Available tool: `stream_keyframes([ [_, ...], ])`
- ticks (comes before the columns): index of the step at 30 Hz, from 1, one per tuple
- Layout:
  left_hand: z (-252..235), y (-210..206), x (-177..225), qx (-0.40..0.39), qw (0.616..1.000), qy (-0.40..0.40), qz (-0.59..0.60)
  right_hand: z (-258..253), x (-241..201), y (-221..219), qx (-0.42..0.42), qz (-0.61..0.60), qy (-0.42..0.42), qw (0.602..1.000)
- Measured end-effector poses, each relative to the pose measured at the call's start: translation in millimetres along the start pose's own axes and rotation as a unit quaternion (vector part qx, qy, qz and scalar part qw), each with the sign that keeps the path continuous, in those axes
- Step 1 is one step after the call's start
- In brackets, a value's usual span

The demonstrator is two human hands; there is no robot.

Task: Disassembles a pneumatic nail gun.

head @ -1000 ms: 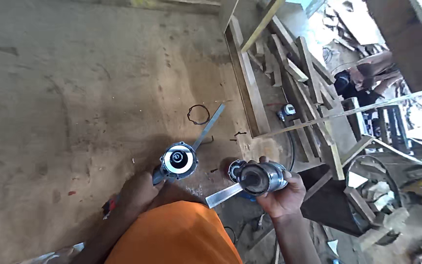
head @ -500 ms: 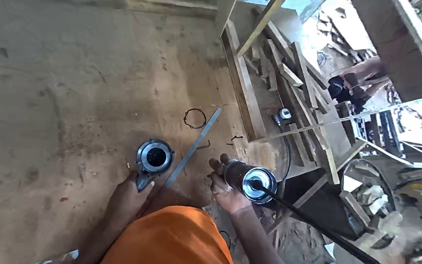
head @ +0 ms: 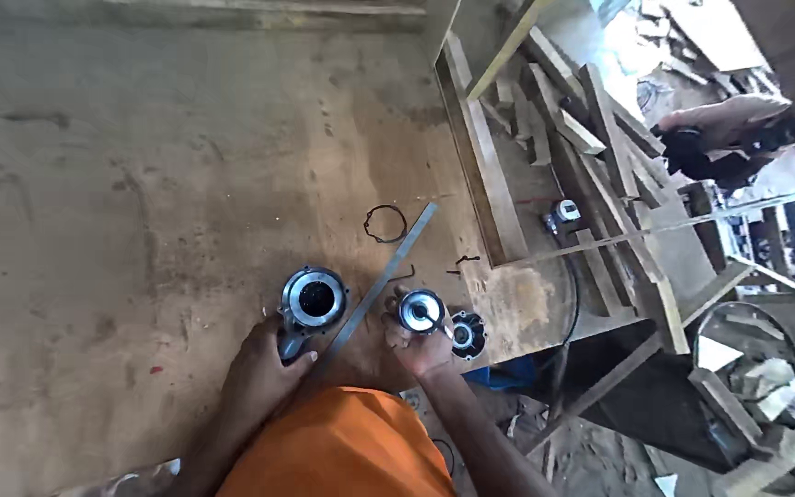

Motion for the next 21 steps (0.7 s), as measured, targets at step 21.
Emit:
stream_keyframes([
  [21, 85.5, 111.7, 176.5, 0.211, 0.858, -0.447, 0.141, 7.9, 39.9, -28.2, -0.105, -0.043, -0.061, 0.992],
])
Point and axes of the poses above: each hand's wrist, its own z-axis away from the middle knuckle, its own y-axis out of the back of the hand, x = y × z, the point moved 9 cm from there along -z, towards the middle knuckle, and after that the axes turned 10 degrees about x, right-handed, at the moved point
